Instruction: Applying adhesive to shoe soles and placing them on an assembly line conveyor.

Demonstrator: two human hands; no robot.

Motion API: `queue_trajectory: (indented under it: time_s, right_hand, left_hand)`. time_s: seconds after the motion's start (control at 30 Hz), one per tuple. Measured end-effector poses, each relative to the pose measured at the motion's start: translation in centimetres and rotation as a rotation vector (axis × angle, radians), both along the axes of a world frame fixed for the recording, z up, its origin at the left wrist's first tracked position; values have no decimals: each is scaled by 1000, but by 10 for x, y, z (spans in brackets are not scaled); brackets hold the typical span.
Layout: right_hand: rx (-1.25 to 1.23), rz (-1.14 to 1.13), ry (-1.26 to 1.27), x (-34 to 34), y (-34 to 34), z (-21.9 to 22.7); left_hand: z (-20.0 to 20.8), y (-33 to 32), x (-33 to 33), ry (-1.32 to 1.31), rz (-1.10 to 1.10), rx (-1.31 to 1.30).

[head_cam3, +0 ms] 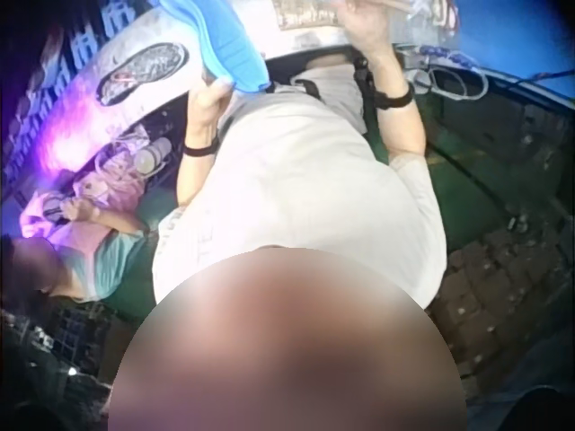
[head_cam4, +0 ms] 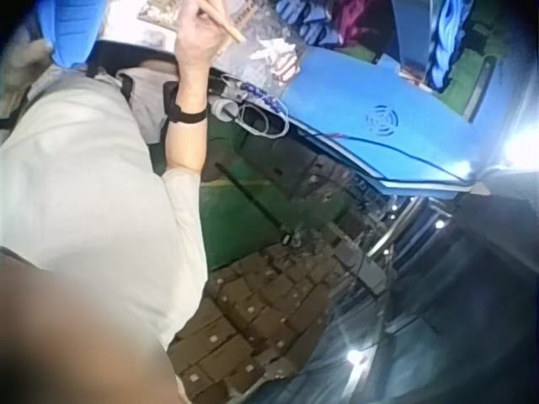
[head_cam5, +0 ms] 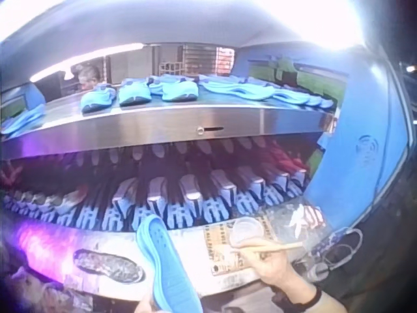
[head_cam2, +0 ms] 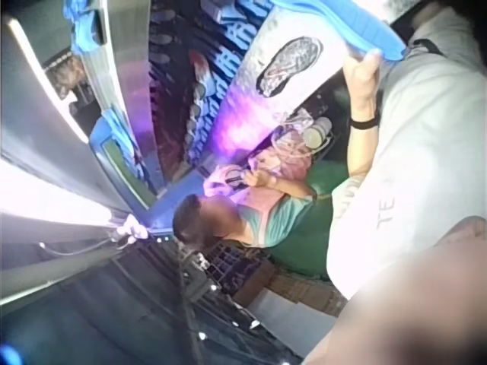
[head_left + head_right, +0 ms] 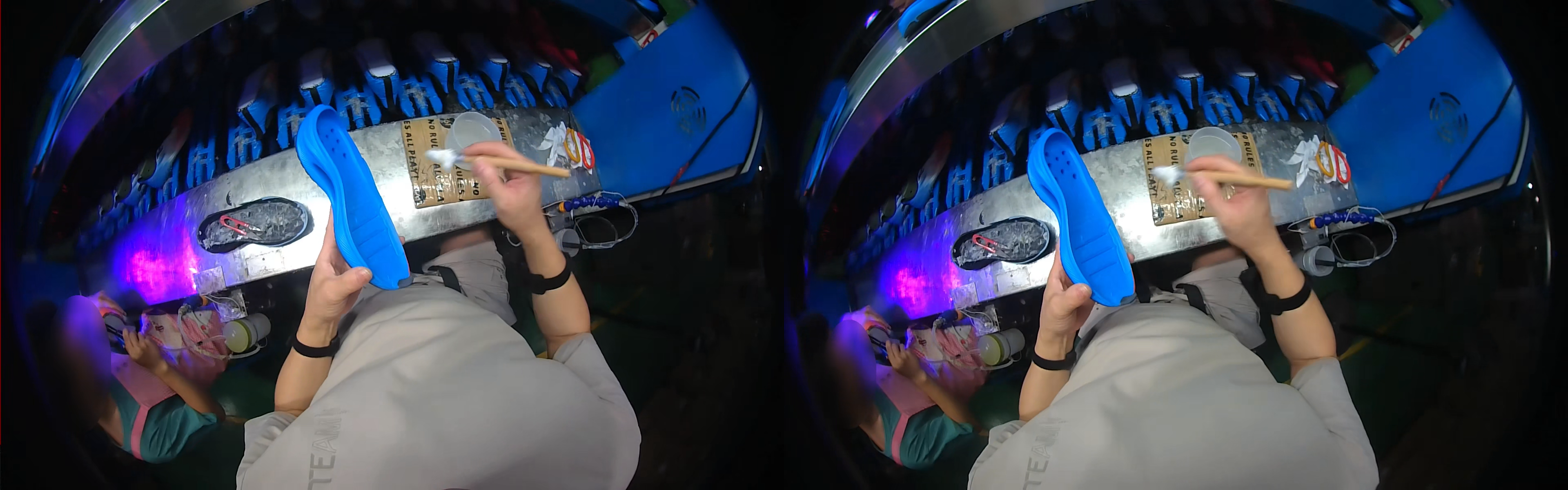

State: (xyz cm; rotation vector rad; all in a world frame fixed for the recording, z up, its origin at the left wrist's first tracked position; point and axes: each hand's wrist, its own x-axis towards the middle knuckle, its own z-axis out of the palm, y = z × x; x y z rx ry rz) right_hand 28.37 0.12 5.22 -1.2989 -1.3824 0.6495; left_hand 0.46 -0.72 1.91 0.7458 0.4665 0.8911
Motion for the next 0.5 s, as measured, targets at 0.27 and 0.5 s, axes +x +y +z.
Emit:
queue_trajectory:
  time_s: [0.27, 0.5]
  right_hand:
    - [168, 204, -85, -49, 10, 13]
    - [140, 193, -146, -55, 0, 10]
  left_hand:
    - [17, -8, 3, 29, -25, 7]
    - [19, -9, 2, 35, -18, 25]
